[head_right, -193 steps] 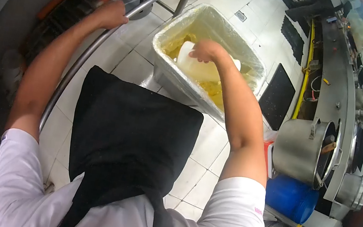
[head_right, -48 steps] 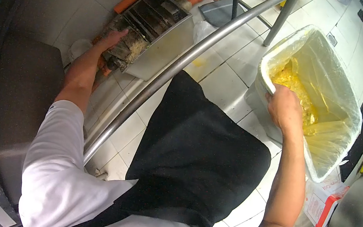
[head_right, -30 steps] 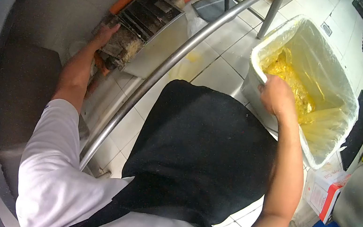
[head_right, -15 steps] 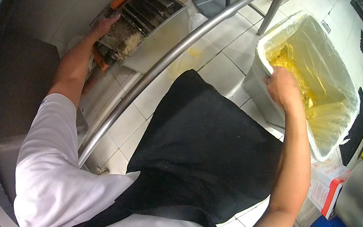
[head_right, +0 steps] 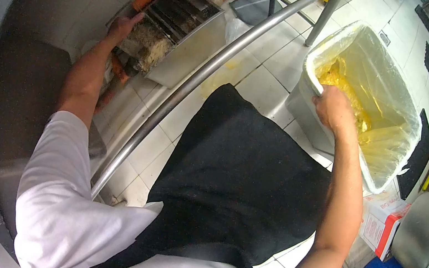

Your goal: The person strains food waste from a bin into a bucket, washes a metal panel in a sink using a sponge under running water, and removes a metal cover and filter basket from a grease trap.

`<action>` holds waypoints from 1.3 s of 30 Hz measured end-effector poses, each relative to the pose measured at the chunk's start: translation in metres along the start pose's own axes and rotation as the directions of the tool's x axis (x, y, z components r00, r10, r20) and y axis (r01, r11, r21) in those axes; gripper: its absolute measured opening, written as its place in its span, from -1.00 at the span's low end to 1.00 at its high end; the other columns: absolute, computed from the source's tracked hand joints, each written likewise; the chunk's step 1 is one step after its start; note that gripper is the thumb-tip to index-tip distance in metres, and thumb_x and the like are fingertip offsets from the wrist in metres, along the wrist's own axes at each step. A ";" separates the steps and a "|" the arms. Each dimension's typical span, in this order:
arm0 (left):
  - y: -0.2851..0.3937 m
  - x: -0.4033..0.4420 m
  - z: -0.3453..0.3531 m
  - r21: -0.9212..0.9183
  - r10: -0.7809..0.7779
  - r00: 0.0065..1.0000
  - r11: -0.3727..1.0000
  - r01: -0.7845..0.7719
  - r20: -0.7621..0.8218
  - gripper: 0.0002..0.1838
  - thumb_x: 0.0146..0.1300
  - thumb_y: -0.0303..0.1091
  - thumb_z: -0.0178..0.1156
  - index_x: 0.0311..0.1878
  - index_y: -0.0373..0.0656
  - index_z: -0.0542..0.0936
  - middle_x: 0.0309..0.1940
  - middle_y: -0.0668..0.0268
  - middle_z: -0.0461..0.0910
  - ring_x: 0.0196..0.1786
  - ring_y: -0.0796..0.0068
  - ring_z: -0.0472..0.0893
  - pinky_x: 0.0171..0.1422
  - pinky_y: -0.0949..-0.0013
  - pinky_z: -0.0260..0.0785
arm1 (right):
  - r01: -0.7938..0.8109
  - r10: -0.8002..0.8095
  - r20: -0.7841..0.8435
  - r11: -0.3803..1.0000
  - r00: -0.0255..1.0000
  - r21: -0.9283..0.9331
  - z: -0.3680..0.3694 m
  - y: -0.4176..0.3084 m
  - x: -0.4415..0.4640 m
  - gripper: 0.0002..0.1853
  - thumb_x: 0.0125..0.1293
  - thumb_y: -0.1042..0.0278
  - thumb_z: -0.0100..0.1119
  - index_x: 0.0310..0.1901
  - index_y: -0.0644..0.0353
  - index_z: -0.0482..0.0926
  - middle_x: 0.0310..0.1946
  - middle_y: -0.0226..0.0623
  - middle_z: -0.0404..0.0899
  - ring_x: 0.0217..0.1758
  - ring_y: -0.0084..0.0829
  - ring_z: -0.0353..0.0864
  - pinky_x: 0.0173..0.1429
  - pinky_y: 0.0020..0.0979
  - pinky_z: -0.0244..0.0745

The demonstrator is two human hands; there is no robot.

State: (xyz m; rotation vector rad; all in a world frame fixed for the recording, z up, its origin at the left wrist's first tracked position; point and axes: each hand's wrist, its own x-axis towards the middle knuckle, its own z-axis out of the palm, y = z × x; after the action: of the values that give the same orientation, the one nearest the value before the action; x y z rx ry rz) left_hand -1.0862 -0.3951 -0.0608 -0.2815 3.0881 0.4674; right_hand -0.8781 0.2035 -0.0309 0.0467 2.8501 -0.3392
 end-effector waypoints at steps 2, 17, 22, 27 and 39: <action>0.003 -0.003 -0.002 0.003 -0.004 1.000 1.000 0.004 0.009 -0.16 0.17 0.48 0.03 -0.76 -0.22 0.28 -0.72 0.27 0.18 -0.60 0.35 0.24 -0.40 0.14 0.12 | -0.014 0.014 0.008 1.000 1.000 0.005 0.000 -0.002 -0.002 -0.67 0.23 0.29 0.22 -0.07 0.35 0.58 -0.18 0.19 0.61 -0.02 0.11 0.58 0.09 -0.06 0.45; 0.018 -0.004 -0.025 0.203 0.031 0.997 0.979 -0.017 -0.064 -0.07 0.13 0.58 -0.08 -0.60 -0.33 0.53 -0.62 0.07 0.45 -0.46 0.18 0.50 -0.27 0.10 0.32 | -0.022 0.022 0.007 1.000 1.000 0.013 -0.004 -0.007 -0.005 -0.69 0.24 0.26 0.21 -0.06 0.28 0.60 -0.18 0.14 0.61 -0.03 0.09 0.58 0.08 -0.05 0.46; 0.030 -0.011 -0.023 0.148 -0.048 0.988 0.986 0.071 -0.150 -0.02 0.11 0.59 -0.08 -0.49 -0.41 0.58 -0.53 0.00 0.54 -0.41 0.11 0.57 -0.27 0.07 0.36 | 0.039 -0.038 -0.052 0.999 0.998 0.021 0.003 0.004 -0.001 -0.70 0.28 0.21 0.19 -0.08 0.25 0.59 -0.24 0.11 0.61 -0.11 0.12 0.57 0.00 -0.03 0.43; 0.029 -0.013 -0.026 0.211 -0.041 0.983 0.974 0.079 -0.178 -0.07 0.11 0.57 -0.04 -0.52 -0.36 0.58 -0.58 0.05 0.52 -0.46 0.13 0.54 -0.31 0.06 0.34 | 0.018 -0.018 -0.036 1.000 0.999 0.016 0.000 -0.001 -0.001 -0.70 0.27 0.22 0.19 -0.09 0.25 0.60 -0.23 0.12 0.61 -0.10 0.13 0.57 0.01 -0.03 0.43; 0.035 -0.004 -0.041 0.405 0.086 0.976 0.914 0.002 -0.199 -0.26 0.24 0.38 0.01 -0.43 -0.26 0.65 -0.55 0.08 0.58 -0.45 0.14 0.59 -0.31 0.06 0.40 | -0.047 0.047 -0.007 0.999 0.999 0.024 -0.008 -0.009 -0.006 -0.73 0.29 0.19 0.15 -0.11 0.18 0.64 -0.23 0.10 0.62 -0.08 0.09 0.59 0.03 -0.02 0.45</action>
State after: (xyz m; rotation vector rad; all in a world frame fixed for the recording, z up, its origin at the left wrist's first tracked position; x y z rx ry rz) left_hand -1.0872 -0.3739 -0.0108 -0.2704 3.2980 -0.2241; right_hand -0.8754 0.1962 -0.0197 0.1198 2.8475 -0.3642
